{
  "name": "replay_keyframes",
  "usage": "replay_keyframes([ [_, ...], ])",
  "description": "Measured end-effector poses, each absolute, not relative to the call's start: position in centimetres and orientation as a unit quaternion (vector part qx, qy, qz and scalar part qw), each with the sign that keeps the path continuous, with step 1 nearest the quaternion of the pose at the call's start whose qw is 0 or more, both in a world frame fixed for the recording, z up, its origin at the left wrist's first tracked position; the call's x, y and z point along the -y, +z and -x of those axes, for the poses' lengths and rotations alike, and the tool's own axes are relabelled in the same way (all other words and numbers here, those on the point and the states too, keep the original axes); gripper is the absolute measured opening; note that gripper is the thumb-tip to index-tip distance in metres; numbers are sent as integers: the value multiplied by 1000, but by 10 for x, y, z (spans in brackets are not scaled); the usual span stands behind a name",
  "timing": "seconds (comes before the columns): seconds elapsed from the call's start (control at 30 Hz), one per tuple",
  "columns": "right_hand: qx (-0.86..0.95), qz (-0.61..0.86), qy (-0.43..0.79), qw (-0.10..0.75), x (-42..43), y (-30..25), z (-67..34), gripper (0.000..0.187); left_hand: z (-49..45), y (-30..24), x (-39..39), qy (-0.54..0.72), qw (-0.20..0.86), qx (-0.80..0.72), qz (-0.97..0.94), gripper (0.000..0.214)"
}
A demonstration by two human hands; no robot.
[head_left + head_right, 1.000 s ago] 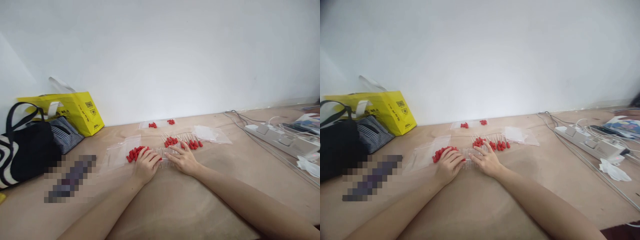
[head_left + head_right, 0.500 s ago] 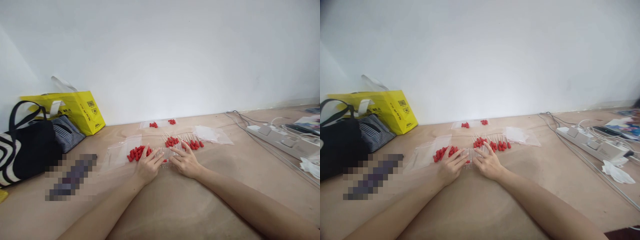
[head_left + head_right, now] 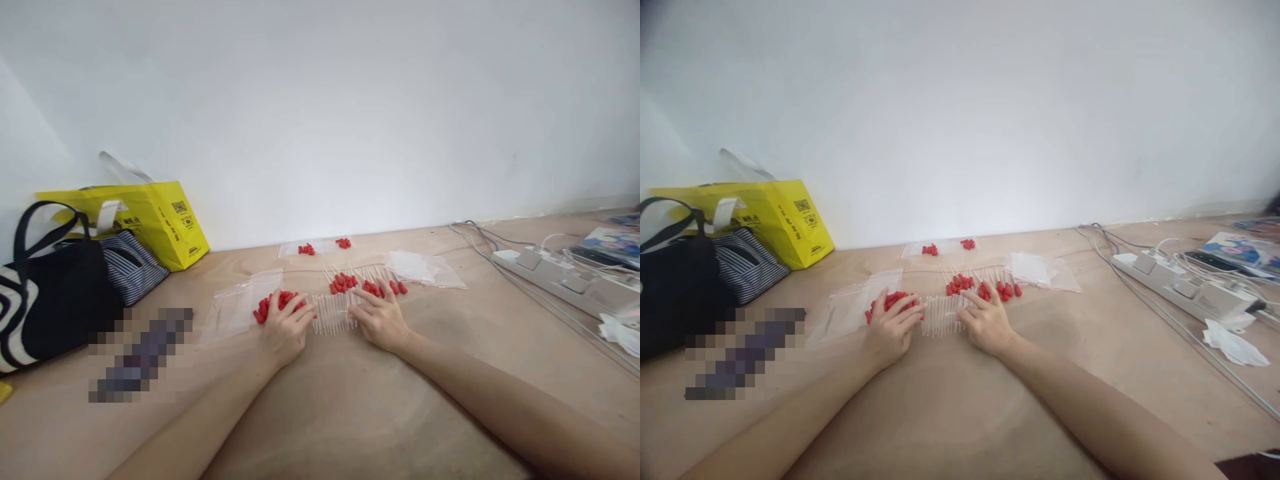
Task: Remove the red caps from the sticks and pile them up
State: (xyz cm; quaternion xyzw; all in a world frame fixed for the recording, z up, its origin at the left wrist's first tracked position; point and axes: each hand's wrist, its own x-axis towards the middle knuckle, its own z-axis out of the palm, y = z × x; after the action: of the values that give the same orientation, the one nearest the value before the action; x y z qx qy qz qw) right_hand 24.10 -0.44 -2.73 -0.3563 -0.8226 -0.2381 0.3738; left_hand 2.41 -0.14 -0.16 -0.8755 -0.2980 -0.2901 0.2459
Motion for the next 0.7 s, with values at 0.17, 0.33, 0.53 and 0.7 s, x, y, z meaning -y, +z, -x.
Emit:
replay_keyframes([
  [0.17, 789, 455, -207, 356, -2, -28, -247, 24, -20, -3, -3, -323, 235, 328, 856, 18],
  [0.33, 744, 547, -126, 363, -14, -30, -259, 31, -6, -1, -15, -372, 164, 403, 820, 23],
  [0.53, 757, 527, -66, 380, -21, -34, -263, 32, 33, 12, -29, -402, 120, 519, 745, 17],
  [0.7, 773, 503, -84, 379, -23, -39, -253, 32, 47, 13, -33, -415, 82, 553, 718, 19],
])
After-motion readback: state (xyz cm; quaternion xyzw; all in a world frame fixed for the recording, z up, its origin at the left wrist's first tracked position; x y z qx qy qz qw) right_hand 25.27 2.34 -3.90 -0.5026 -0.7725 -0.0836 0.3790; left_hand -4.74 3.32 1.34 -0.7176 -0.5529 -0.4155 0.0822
